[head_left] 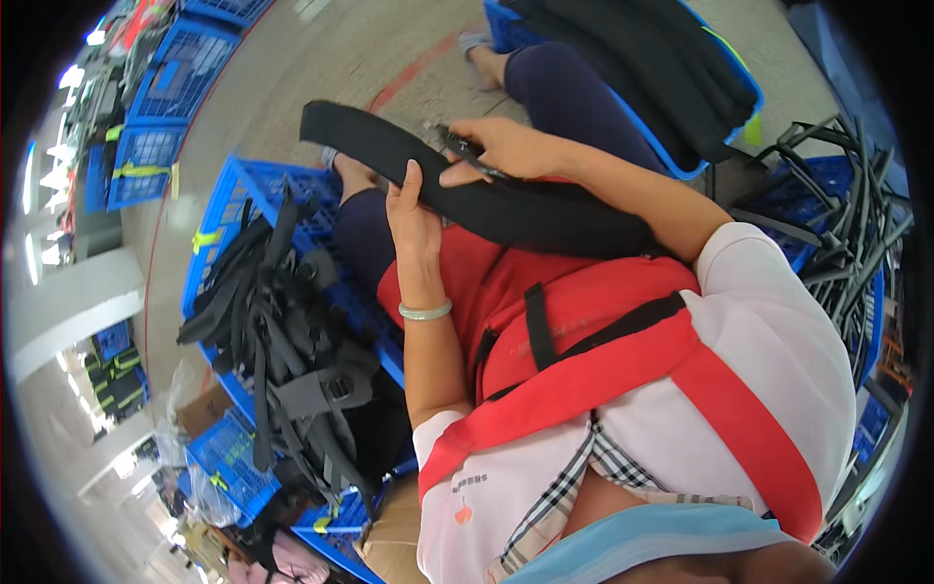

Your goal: Using scissors to trim excess material or threads from curved backpack shoulder strap components.

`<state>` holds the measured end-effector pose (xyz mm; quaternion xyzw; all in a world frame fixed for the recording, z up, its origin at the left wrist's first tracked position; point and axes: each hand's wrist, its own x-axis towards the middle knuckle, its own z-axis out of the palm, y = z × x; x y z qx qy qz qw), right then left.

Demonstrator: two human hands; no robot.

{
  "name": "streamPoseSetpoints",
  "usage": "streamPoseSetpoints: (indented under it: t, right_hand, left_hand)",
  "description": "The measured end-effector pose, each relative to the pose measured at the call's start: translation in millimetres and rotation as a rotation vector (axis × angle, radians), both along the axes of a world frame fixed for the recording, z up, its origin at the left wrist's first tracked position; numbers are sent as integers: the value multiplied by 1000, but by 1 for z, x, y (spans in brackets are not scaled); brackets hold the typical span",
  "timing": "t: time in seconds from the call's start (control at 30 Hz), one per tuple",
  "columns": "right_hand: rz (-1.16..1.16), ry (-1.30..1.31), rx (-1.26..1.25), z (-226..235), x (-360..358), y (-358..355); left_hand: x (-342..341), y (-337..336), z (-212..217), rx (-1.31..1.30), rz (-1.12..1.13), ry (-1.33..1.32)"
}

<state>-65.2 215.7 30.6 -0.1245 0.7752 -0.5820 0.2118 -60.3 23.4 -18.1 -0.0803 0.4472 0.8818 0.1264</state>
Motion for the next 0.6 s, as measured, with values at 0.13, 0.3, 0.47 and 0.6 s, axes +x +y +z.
streamPoseSetpoints:
  t: [0.13, 0.3, 0.47, 0.6]
  right_hand:
    - [-154, 187, 1, -36, -4, 21]
    - [-749, 89, -562, -22, -37, 104]
    - [-1315, 153, -1168, -77, -74, 227]
    - [-1440, 44, -818, -159, -50, 265]
  left_hand:
    - [-12, 30, -1, 45, -155, 47]
    - [-6, 12, -17, -126, -187, 28]
    - [-5, 3, -34, -95, -214, -67]
    - [-6, 18, -38, -89, -281, -37]
